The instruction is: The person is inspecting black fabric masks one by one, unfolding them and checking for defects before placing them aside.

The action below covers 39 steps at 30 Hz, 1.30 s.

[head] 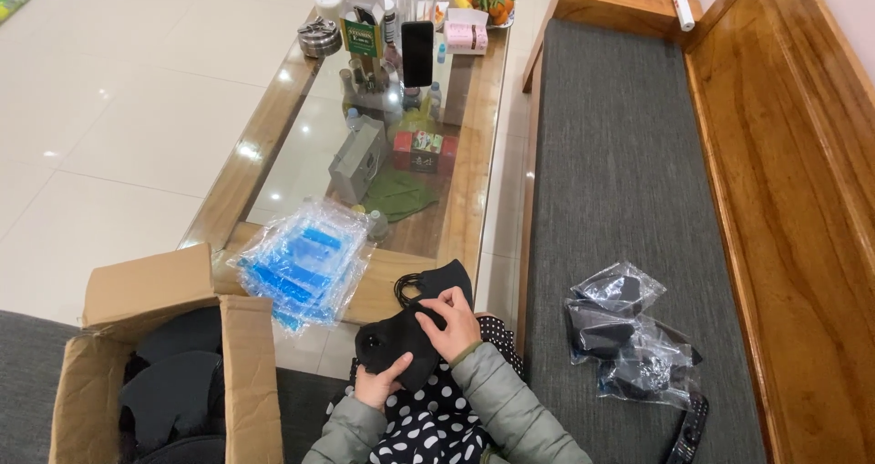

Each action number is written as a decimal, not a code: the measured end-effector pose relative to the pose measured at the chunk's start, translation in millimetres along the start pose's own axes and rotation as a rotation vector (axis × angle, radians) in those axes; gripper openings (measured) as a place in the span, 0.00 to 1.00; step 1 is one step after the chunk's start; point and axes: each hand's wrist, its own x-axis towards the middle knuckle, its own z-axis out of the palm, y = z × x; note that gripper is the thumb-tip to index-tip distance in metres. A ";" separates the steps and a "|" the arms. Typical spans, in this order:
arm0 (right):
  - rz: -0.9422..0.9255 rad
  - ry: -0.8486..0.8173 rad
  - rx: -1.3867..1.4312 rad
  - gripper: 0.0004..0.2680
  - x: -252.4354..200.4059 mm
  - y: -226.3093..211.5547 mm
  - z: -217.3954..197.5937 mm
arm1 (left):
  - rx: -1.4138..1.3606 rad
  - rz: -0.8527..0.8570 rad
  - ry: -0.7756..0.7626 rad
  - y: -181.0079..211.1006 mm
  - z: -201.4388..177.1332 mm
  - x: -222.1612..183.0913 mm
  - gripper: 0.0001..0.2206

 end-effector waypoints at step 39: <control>0.576 0.155 0.179 0.13 -5.7 123.2 36.1 | -0.173 0.039 0.107 21.8 -19.4 12.9 0.28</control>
